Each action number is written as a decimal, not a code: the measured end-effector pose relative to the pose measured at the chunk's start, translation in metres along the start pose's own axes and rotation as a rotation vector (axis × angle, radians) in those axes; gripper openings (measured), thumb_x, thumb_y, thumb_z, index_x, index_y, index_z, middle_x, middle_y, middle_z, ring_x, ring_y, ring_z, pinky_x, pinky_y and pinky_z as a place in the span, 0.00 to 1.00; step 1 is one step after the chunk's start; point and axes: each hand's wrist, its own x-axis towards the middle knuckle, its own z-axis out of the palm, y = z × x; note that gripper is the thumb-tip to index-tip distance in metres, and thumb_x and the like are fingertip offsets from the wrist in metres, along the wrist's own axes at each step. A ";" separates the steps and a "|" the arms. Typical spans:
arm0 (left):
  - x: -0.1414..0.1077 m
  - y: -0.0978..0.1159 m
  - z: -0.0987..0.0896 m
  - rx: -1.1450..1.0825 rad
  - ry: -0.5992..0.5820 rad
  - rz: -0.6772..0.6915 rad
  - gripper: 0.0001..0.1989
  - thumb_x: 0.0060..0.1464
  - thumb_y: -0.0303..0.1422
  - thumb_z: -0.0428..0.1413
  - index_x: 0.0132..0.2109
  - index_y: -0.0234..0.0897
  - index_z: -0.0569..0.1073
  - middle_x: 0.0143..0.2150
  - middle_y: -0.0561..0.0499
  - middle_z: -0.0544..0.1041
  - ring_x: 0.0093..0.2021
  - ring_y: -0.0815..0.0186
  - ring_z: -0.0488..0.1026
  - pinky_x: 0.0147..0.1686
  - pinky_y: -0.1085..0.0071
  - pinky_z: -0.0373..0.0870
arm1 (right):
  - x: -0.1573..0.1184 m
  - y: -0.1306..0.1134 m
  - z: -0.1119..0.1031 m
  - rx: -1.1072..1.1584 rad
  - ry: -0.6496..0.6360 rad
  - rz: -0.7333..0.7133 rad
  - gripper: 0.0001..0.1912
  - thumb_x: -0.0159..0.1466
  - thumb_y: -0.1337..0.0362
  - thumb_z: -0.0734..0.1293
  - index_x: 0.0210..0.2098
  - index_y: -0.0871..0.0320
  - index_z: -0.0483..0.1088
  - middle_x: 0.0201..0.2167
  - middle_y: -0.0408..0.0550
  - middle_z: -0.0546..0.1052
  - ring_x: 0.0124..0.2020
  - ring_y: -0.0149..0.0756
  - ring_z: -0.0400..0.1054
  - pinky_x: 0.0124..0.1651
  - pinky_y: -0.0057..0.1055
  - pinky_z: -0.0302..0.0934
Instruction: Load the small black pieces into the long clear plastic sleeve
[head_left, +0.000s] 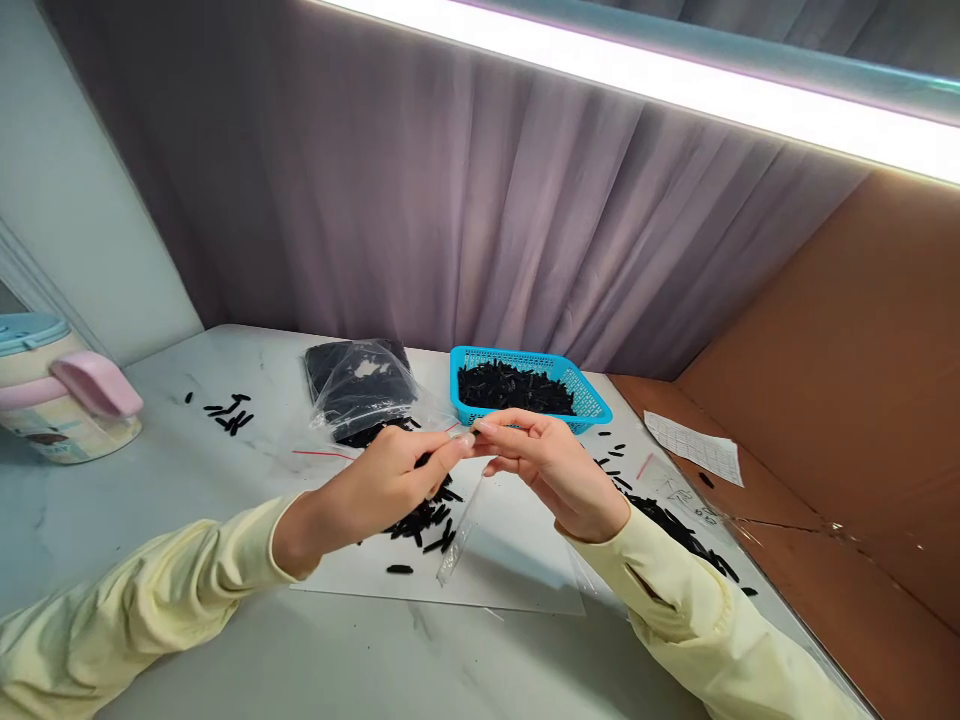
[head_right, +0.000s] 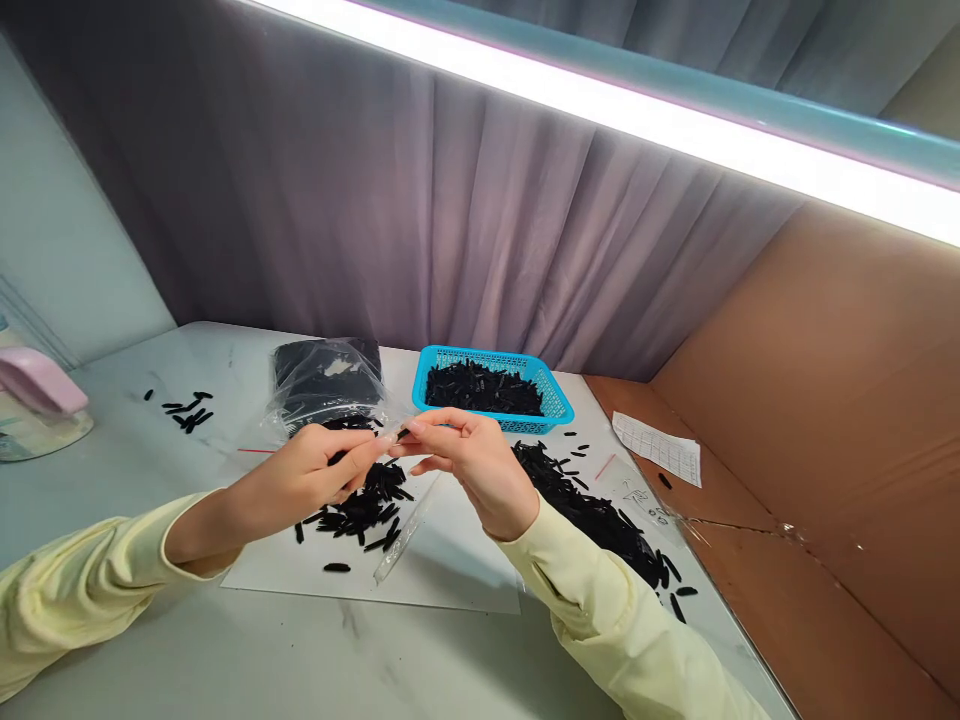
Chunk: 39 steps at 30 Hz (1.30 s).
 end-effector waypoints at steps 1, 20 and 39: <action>0.000 0.001 -0.003 0.008 0.022 -0.001 0.22 0.59 0.42 0.43 0.20 0.36 0.55 0.17 0.59 0.54 0.18 0.74 0.50 0.19 0.75 0.50 | 0.001 0.000 -0.001 0.020 0.001 0.021 0.07 0.57 0.62 0.69 0.30 0.60 0.72 0.29 0.45 0.76 0.36 0.34 0.73 0.33 0.25 0.62; 0.008 -0.011 -0.002 -0.156 -0.036 -0.106 0.24 0.58 0.44 0.43 0.18 0.36 0.56 0.15 0.59 0.52 0.16 0.75 0.49 0.17 0.76 0.48 | -0.002 -0.004 0.000 -0.154 -0.211 0.002 0.09 0.56 0.69 0.69 0.37 0.60 0.76 0.34 0.45 0.76 0.35 0.28 0.68 0.44 0.29 0.61; -0.003 -0.007 0.003 -0.410 -0.097 -0.007 0.21 0.59 0.39 0.44 0.19 0.37 0.56 0.15 0.59 0.54 0.16 0.75 0.51 0.17 0.75 0.49 | -0.017 -0.026 0.004 -0.405 -0.218 0.011 0.11 0.54 0.61 0.71 0.35 0.60 0.74 0.32 0.48 0.78 0.37 0.39 0.73 0.41 0.34 0.66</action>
